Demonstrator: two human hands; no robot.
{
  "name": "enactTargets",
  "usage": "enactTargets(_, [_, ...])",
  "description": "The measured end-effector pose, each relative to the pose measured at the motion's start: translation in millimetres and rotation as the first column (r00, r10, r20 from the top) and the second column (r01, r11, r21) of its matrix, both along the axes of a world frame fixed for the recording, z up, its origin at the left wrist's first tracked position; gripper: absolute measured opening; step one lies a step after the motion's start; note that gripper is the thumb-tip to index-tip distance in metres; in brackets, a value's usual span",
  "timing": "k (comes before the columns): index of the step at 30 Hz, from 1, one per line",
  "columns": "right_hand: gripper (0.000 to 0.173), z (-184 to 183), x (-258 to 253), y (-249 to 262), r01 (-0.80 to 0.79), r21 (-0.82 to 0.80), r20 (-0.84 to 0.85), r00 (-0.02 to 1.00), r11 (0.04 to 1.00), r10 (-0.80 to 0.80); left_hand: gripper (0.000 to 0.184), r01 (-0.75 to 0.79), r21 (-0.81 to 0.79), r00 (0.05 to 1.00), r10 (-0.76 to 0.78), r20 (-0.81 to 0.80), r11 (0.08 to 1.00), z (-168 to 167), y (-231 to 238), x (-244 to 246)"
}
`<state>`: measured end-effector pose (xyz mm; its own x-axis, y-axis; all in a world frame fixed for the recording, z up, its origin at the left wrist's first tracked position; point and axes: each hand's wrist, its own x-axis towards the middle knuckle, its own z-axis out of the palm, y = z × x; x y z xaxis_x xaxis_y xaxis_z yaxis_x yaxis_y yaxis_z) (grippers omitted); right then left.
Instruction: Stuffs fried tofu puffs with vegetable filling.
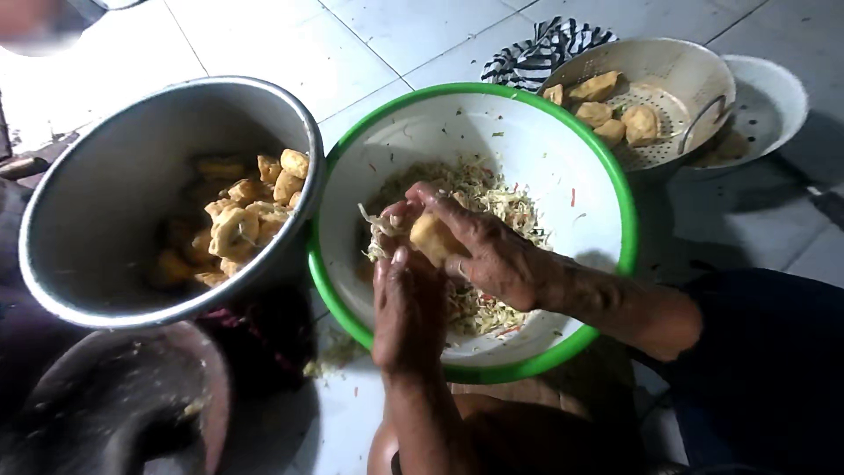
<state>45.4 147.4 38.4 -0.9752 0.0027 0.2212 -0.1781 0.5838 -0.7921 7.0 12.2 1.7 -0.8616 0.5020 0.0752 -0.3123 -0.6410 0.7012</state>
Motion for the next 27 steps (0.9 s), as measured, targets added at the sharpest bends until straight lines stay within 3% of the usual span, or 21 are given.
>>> enactTargets(3, [0.057,-2,-3,13,0.050,-0.070,0.032,0.998,0.996,-0.048,0.028,-0.013,-0.010,0.999,0.013,0.048,1.000,0,2,-2])
enactTargets(6, [0.059,0,6,15,0.134,0.138,-0.037,0.991,0.981,-0.131,0.024,0.031,-0.293,0.998,-0.015,0.059,0.956,7,8,5])
enactTargets(7, [0.062,-2,10,13,0.159,0.235,-0.107,0.985,0.959,-0.137,0.030,0.077,-0.325,0.995,-0.050,0.090,0.943,10,8,7])
enactTargets(9, [0.061,-9,15,12,0.164,0.324,-0.214,0.972,0.932,-0.097,0.034,0.113,-0.252,0.987,-0.080,0.137,0.961,10,5,6])
enactTargets(13, [0.043,-1,16,24,0.026,0.070,-0.174,0.985,0.997,-0.013,0.043,0.079,-0.162,0.968,-0.037,0.248,0.984,11,3,4])
enactTargets(15, [0.036,4,14,28,0.072,0.056,-0.172,0.983,0.996,-0.062,0.042,0.099,-0.105,0.972,-0.073,0.223,0.990,9,3,3])
enactTargets(19, [0.034,6,14,23,0.073,0.284,-0.028,0.997,0.956,-0.068,0.040,0.091,-0.080,0.982,-0.076,0.170,0.993,8,3,5])
enactTargets(23, [0.026,9,8,5,0.093,0.497,0.005,0.994,0.863,-0.109,0.032,0.018,-0.174,0.984,0.013,0.177,0.985,11,6,13])
enactTargets(25, [0.022,14,3,-2,0.087,0.557,0.043,0.990,0.826,-0.133,0.037,0.000,-0.194,0.975,0.044,0.219,0.981,14,7,13])
enactTargets(27, [0.023,22,0,-1,0.027,0.528,0.132,0.985,0.849,-0.114,0.043,-0.011,-0.109,0.962,0.040,0.271,0.994,14,7,11])
